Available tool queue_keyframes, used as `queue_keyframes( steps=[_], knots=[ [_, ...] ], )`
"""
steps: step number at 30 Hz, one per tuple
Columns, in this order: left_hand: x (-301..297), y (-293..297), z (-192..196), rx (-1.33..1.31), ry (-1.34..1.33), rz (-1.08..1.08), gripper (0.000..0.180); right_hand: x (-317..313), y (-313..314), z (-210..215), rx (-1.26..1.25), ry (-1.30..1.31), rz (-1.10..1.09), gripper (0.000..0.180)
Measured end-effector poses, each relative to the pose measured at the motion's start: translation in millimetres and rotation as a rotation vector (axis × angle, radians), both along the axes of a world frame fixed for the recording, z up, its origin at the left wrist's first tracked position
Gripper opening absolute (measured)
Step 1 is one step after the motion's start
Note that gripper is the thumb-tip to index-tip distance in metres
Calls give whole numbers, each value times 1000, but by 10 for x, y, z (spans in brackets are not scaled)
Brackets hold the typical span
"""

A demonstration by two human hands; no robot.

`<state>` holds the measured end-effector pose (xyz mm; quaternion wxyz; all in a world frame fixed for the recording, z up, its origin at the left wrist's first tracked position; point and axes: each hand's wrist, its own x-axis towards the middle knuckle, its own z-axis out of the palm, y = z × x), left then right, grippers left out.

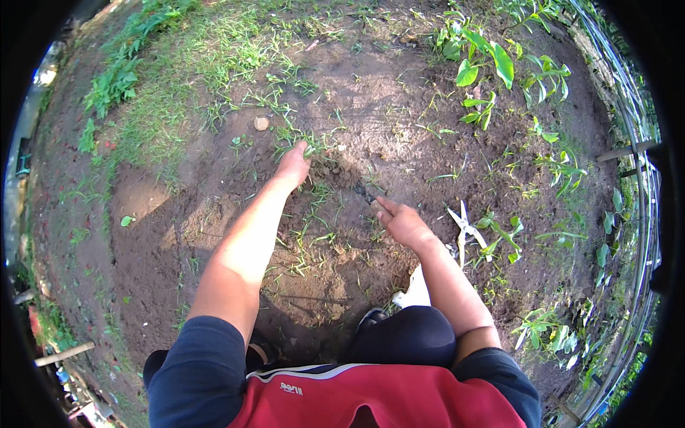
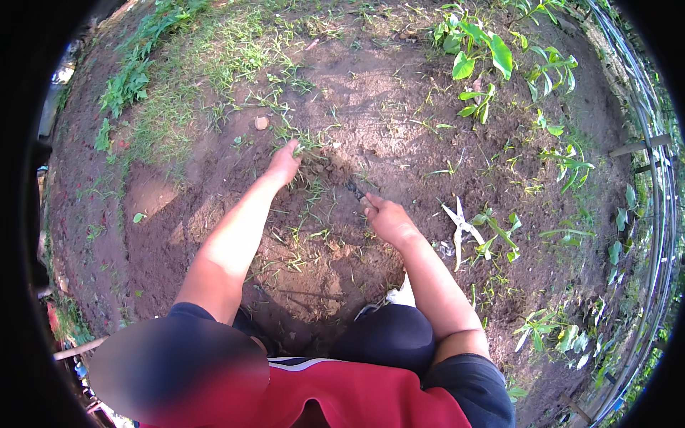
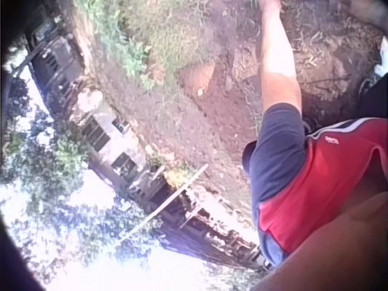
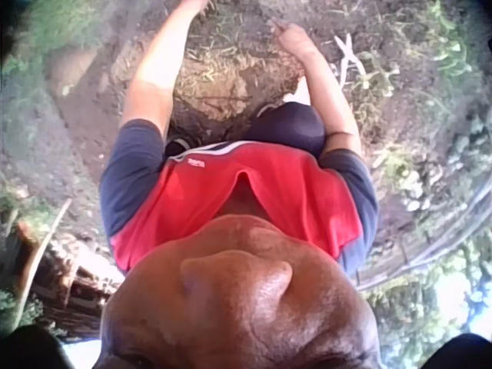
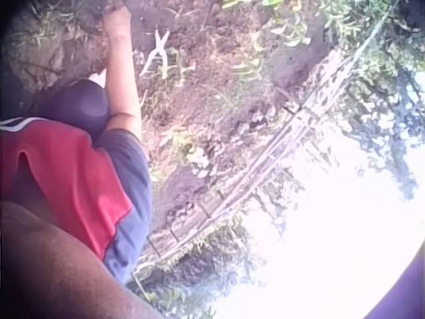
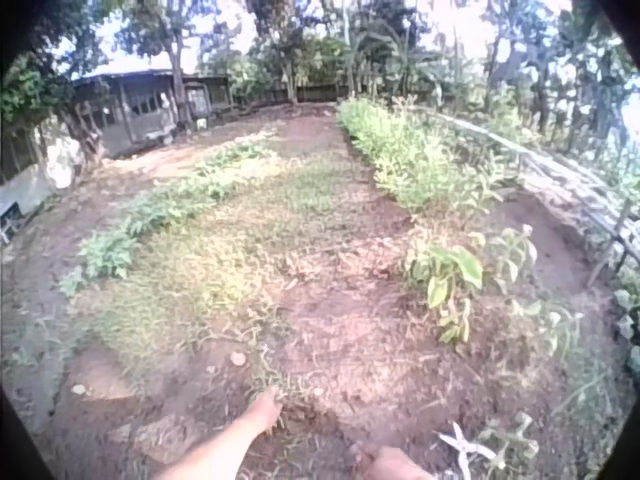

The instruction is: The person uses a small hand hoe to loosen soil and remove weeds from a garden bed. They repeatedly scrape the ground and pull out grass by hand, clearing a patch of soil.

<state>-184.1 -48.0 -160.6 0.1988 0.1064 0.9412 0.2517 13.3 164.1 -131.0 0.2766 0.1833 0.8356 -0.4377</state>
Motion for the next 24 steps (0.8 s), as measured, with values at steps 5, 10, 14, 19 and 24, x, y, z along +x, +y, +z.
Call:
queue_keyframes(
  steps=[5,10,14,19,24],
  knots=[
    [-171,-255,341,-262,43,65,32,181,63,397,356,124,98,46],
    [160,-199,506,-394,169,-251,40,499,24,471,206,189,-130,46],
    [655,47,371,-377,-120,-437,32,947,11,525,-63,127,-288,43],
    [1224,163,-27,-369,35,-748,32,1214,-124,591,125,-52,-103,40],
    [1348,256,-319,-421,114,-664,29,1135,-282,672,259,-105,37,42]
  ],
)
